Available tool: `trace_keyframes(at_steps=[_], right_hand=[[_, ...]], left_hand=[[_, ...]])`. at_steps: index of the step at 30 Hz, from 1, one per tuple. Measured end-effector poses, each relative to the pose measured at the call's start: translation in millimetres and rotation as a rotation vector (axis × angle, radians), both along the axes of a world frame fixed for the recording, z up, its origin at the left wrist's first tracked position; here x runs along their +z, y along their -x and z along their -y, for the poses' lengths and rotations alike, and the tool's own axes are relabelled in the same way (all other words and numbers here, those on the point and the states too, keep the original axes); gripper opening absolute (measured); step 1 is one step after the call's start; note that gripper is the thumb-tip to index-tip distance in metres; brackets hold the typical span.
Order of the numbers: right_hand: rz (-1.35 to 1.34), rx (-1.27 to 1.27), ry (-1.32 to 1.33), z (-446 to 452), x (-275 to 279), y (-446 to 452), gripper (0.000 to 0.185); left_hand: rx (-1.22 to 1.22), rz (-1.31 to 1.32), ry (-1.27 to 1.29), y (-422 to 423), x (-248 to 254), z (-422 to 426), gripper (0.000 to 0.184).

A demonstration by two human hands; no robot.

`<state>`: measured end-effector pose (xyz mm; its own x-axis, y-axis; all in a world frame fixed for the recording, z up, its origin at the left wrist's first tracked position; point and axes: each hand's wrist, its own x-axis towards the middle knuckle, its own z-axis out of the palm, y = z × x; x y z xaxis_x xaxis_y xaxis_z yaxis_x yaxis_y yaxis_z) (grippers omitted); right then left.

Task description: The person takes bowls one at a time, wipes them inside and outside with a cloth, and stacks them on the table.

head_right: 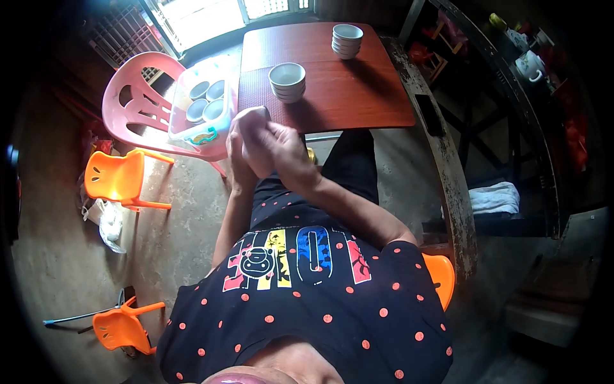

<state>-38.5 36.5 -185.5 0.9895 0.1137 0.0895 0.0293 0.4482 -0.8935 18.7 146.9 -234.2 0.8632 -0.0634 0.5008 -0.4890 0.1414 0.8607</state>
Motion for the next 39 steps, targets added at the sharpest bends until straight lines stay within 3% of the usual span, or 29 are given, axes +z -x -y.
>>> trace_keyframes(at_steps=[2, 4, 6, 7, 8, 10, 13, 14, 16, 18, 19, 20, 22, 23, 26, 27, 28, 30, 31, 32, 33, 34, 35, 38, 39], right_hand=[[0.405, -0.242, 0.687, -6, -23, 3, 0.022], [0.840, -0.362, 1.095, -8, -57, 1, 0.028], [1.123, -0.284, 1.070, 9, -60, -4, 0.030], [1.102, -0.243, 1.143, 16, -65, -7, 0.031], [1.209, -0.287, 1.176, 21, -53, -5, 0.033], [1.118, -0.294, 1.082, 21, -47, -1, 0.027], [0.073, -0.003, 0.203, 8, -20, 12, 0.023], [0.004, 0.027, -0.046, 6, -14, 5, 0.029], [-0.024, 0.027, -0.148, 8, -2, -2, 0.030], [0.154, -0.010, 0.263, 14, 5, 3, 0.027], [0.237, -0.027, 0.473, 19, 6, 5, 0.027], [0.586, -0.083, 0.775, 24, 4, 2, 0.027], [1.304, -0.186, 1.355, 34, -5, -11, 0.028], [1.282, -0.200, 1.307, 30, -9, -9, 0.029], [1.206, -0.259, 1.242, 24, -24, -6, 0.028], [1.172, -0.319, 1.232, 18, -31, -4, 0.024], [0.871, -0.251, 0.969, 12, -34, 0, 0.023], [0.281, -0.119, 0.422, -3, -18, 11, 0.022], [0.112, -0.038, 0.152, -3, 2, 14, 0.021], [0.111, -0.025, 0.100, -5, 4, 11, 0.022], [0.111, -0.010, 0.050, -8, 6, 9, 0.023], [0.113, 0.007, 0.003, -9, 7, 7, 0.023], [0.205, -0.070, 0.194, -8, -12, 2, 0.021], [1.091, -0.314, 1.149, 4, -38, -4, 0.024], [1.201, -0.288, 1.073, 10, -41, -7, 0.031]], left_hand=[[-0.252, -0.370, 0.370, -1, 4, -7, 0.038], [-0.505, -0.745, 0.747, 3, 11, -15, 0.035], [-0.697, -0.806, 0.563, -5, 21, -33, 0.033], [-0.523, -0.758, 0.555, 0, 25, -22, 0.031], [-0.495, -0.804, 0.601, 3, 25, -17, 0.032], [-0.541, -0.788, 0.601, 3, 22, -14, 0.033], [-0.141, -0.165, 0.251, 5, -1, 4, 0.045], [-0.063, -0.112, 0.230, 9, 4, 8, 0.047], [-0.084, -0.072, 0.176, -1, -14, 6, 0.050], [-0.333, -0.222, 0.364, 1, 3, 1, 0.058], [-0.639, -0.332, 0.567, 0, 6, -6, 0.068], [-0.788, -0.610, 0.753, -7, 2, -16, 0.073], [-1.015, -0.721, 0.715, -2, 31, -24, 0.066], [-0.785, -0.849, 0.765, -11, 12, -27, 0.055], [-0.722, -0.754, 0.802, -13, -4, -20, 0.053], [-0.615, -0.759, 0.730, -4, 7, -15, 0.044], [-0.611, -0.682, 0.677, 8, 15, -11, 0.046], [-0.233, -0.232, 0.397, 4, 3, 3, 0.051], [-0.021, -0.057, 0.142, 12, 6, 4, 0.054], [-0.046, -0.010, 0.331, 11, 4, 9, 0.053], [0.031, 0.086, 0.101, 11, 5, 4, 0.048], [0.016, 0.061, 0.058, 8, 8, -2, 0.047], [0.000, 0.038, 0.014, 7, 15, -7, 0.046], [-0.400, -0.673, 0.540, 15, 38, -20, 0.044], [-0.442, -0.706, 0.510, 10, 36, -23, 0.044]])
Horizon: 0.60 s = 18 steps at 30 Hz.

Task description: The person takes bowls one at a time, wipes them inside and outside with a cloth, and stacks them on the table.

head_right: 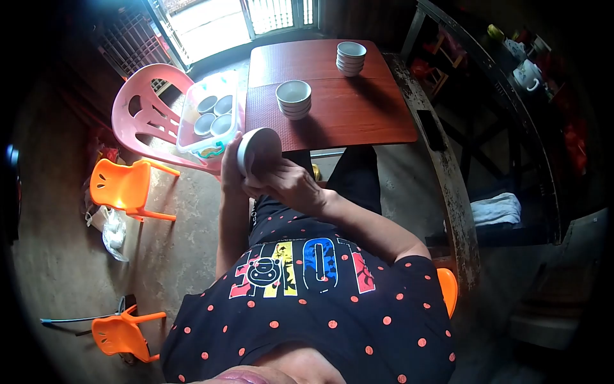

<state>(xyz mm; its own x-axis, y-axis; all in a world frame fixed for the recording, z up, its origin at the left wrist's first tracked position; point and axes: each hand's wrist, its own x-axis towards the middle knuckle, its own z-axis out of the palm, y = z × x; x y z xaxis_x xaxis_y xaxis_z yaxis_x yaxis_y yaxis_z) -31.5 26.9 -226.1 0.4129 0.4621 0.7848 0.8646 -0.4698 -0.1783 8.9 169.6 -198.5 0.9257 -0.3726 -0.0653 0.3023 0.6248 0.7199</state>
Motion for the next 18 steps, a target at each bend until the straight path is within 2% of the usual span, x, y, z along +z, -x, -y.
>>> trace_keyframes(at_steps=[3, 4, 5, 7, 8, 11, 12, 13, 15, 16, 18], right_hand=[[0.006, -0.032, -0.043, 6, -3, 3, 0.032], [-0.103, -0.123, -0.030, 4, -5, 10, 0.028], [-0.449, 0.009, -0.351, 3, 3, 12, 0.027], [-1.126, 0.298, -0.998, -3, 32, 19, 0.025], [-1.144, 0.390, -1.163, -8, 45, 17, 0.023], [-1.007, 0.249, -0.885, 1, 36, 11, 0.024], [-0.914, 0.148, -0.602, 7, 36, 11, 0.023], [-0.576, -0.116, -0.018, 18, 40, 10, 0.020], [-0.100, 0.108, 0.080, 16, 43, 4, 0.026], [-0.023, 0.025, 0.204, 15, 30, 4, 0.029], [-0.059, 0.049, 0.136, 9, 18, 6, 0.030]], left_hand=[[-0.024, -0.012, 0.017, 2, -1, 7, 0.044], [-0.010, -0.014, 0.029, 5, -1, 10, 0.044], [0.090, 0.210, -0.071, -5, -22, 15, 0.041], [0.309, 0.577, -0.288, -3, -26, 22, 0.044], [0.411, 0.714, -0.411, -3, -26, 24, 0.048], [0.169, 0.464, -0.166, -2, -14, 22, 0.064], [-0.050, 0.499, 0.091, -9, -12, 8, 0.077], [-0.148, 0.292, 0.197, -12, -9, -1, 0.081], [-0.400, -0.034, 0.258, -22, -10, -16, 0.069], [-0.335, -0.119, 0.183, -23, -11, -14, 0.065], [-0.230, -0.067, 0.093, -25, -22, -13, 0.058]])
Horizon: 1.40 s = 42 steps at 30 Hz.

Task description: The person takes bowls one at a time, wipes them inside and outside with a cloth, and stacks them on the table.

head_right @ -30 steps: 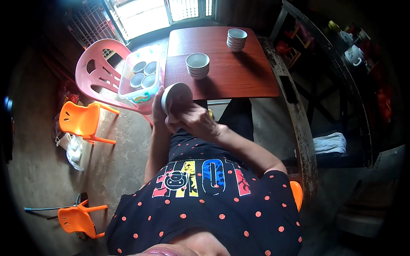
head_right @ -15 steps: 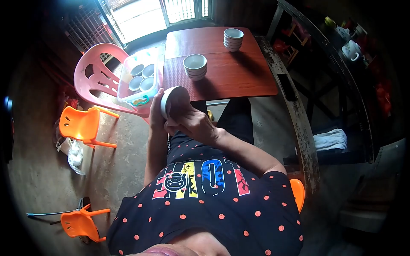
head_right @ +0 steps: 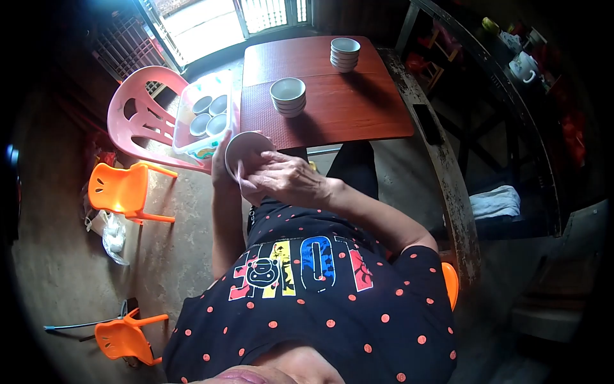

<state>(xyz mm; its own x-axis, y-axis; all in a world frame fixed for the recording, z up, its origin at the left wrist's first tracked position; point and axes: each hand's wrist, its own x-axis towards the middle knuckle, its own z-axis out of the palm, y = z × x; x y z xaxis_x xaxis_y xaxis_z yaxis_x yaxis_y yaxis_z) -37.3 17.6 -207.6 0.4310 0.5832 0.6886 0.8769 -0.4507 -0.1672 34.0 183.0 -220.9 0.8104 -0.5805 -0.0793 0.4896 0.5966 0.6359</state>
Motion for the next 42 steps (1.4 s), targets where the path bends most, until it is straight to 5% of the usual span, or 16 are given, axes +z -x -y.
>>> trace_keyframes(at_steps=[2, 4, 11, 15, 19, 22, 26, 29, 31, 32, 33, 35, 36, 40, 41, 42], right_hand=[[-0.081, 0.027, -0.092, -5, -6, 4, 0.029], [-0.164, 0.009, -0.110, -11, 3, 12, 0.028], [0.095, -0.107, 0.101, -9, 6, 5, 0.029], [-0.289, 0.098, -0.005, -1, 5, 12, 0.027], [0.037, -0.016, -0.005, -4, 1, 1, 0.033], [-0.035, -0.112, 0.118, -8, -2, 7, 0.034], [-0.748, -0.099, -0.362, -16, 20, 24, 0.027], [-1.088, 0.184, -1.278, -33, 12, 3, 0.021], [-0.926, -0.153, -0.826, -35, 25, 13, 0.018], [-0.641, -0.271, -0.464, -37, 20, 18, 0.024], [-0.425, -0.194, -0.396, -35, 7, 12, 0.027], [-0.003, -0.036, -0.249, -31, -25, 0, 0.035], [0.074, -0.051, -0.115, -23, -27, 1, 0.038], [0.115, -0.034, -0.157, -4, -34, -7, 0.034], [0.048, -0.061, -0.223, -7, -35, -4, 0.033], [-0.019, -0.091, -0.292, -14, -36, 0, 0.032]], left_hand=[[0.096, -0.020, -0.071, -4, -19, 1, 0.051], [0.105, 0.019, -0.041, 23, 21, 16, 0.048], [0.202, 0.092, -0.173, 12, 7, 16, 0.039], [0.210, -0.035, -0.186, 24, 25, 23, 0.037], [0.076, 0.169, -0.164, -4, -27, 4, 0.035], [0.185, 0.317, -0.252, 5, 2, 8, 0.034], [0.606, 0.781, -0.550, 21, 9, 19, 0.033], [0.957, 1.240, -0.700, 26, 8, 30, 0.039], [0.960, 1.278, -0.696, 21, 2, 24, 0.037], [0.749, 0.742, -0.540, 22, -1, 19, 0.033], [0.807, 1.103, -0.743, 18, 6, 11, 0.031], [0.643, 1.180, -0.796, 21, 14, -3, 0.029], [0.432, 0.842, -0.497, 16, 13, -6, 0.031], [0.207, 0.168, -0.225, 10, 7, 8, 0.038], [0.377, 0.529, -0.411, 4, -13, 12, 0.035], [0.489, 0.601, -0.495, 12, -5, 19, 0.034]])
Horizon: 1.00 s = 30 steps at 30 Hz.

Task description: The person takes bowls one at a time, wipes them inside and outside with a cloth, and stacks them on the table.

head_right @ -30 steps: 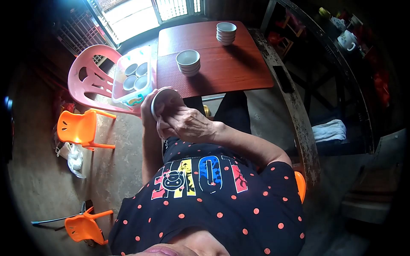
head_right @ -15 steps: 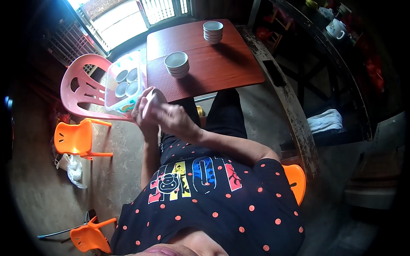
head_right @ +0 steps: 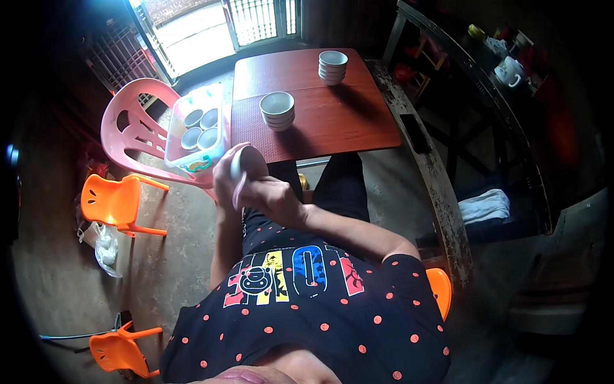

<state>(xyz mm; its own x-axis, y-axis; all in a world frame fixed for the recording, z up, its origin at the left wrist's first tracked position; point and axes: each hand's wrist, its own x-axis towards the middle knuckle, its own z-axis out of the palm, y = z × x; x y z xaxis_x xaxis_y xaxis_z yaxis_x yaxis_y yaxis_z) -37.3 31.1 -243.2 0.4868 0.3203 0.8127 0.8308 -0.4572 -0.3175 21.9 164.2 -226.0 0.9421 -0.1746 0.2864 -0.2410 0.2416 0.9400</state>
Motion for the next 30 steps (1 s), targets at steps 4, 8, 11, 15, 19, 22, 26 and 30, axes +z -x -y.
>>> trace_keyframes(at_steps=[4, 8, 11, 15, 19, 22, 26, 30], right_hand=[[-0.845, 0.158, -0.867, -18, 26, -7, 0.030], [-0.565, -0.015, -0.529, -7, 29, -10, 0.027], [-0.335, -0.152, -0.365, -4, 32, -7, 0.022], [-0.720, -0.064, -0.667, 3, 38, 7, 0.033], [-1.028, 0.164, -1.012, 21, 50, -11, 0.043], [-1.038, 0.267, -1.015, 32, 45, -12, 0.042], [-0.742, -0.005, -0.870, 20, 35, -3, 0.042], [-0.831, -0.021, -0.772, 24, 32, 3, 0.044]], left_hand=[[0.302, 0.513, -0.257, 9, -9, 13, 0.040], [-0.015, -0.193, 0.441, 1, -13, 20, 0.053], [-0.602, -0.652, 0.691, -2, -10, 5, 0.057], [-0.476, -0.292, 0.478, 4, 1, 11, 0.061], [-0.206, 0.538, -0.568, 6, 20, -1, 0.081], [-0.371, 0.105, 0.065, 9, 21, 7, 0.081], [-0.434, -0.417, 0.261, -2, -6, 11, 0.070], [-0.380, -0.040, 0.001, 3, -8, 13, 0.077]])
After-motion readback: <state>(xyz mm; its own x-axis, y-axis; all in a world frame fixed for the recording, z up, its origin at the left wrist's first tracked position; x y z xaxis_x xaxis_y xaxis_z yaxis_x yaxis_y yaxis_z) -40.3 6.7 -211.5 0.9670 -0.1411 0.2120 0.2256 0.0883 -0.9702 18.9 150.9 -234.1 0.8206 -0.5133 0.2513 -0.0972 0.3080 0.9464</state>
